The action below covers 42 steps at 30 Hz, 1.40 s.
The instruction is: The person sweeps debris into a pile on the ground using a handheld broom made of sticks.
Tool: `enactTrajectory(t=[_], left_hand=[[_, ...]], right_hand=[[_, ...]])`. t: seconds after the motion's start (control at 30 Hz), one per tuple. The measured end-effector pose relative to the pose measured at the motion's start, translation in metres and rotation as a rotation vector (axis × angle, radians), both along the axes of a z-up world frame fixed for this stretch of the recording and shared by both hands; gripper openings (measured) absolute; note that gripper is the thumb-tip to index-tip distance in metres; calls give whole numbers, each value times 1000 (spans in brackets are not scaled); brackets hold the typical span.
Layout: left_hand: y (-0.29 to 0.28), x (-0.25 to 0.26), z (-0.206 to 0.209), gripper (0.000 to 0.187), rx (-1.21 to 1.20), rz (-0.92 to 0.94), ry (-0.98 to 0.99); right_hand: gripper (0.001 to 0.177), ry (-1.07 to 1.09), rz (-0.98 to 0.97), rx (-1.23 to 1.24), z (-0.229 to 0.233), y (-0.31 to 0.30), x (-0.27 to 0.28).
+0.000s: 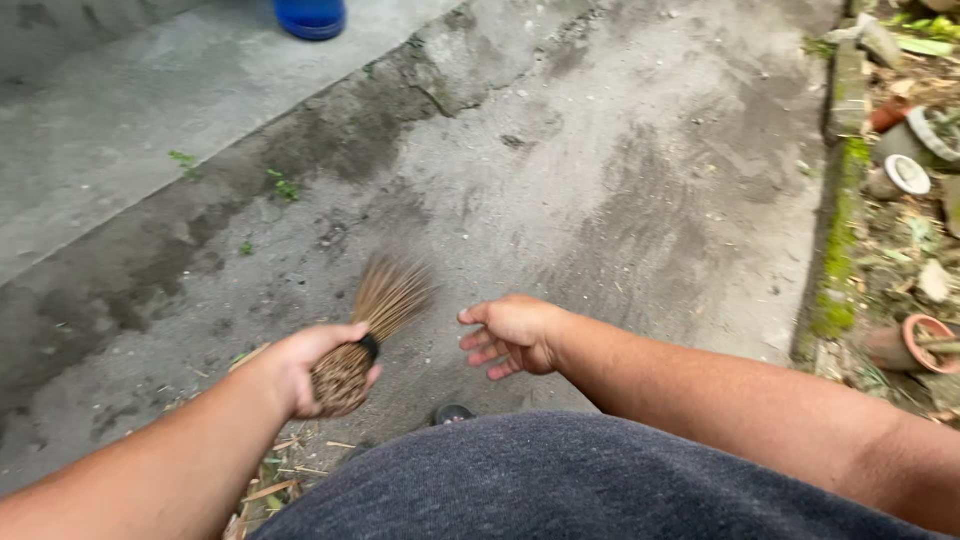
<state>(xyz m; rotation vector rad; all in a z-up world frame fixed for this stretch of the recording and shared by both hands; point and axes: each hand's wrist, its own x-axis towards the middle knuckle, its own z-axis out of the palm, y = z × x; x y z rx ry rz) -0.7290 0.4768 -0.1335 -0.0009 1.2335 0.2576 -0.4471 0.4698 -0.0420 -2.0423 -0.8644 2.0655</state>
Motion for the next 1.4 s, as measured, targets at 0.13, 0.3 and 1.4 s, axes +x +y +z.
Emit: enactTrajectory(t=[0.13, 0.3, 1.4], left_hand=[[-40, -62, -71, 36, -119, -83, 254], [-70, -128, -110, 54, -75, -284, 626], [-103, -128, -27, 33, 47, -177, 481]], right_hand=[[35, 23, -158, -114, -14, -24, 15], [31, 70, -155, -100, -8, -29, 6], [30, 167, -79, -175, -22, -28, -73]])
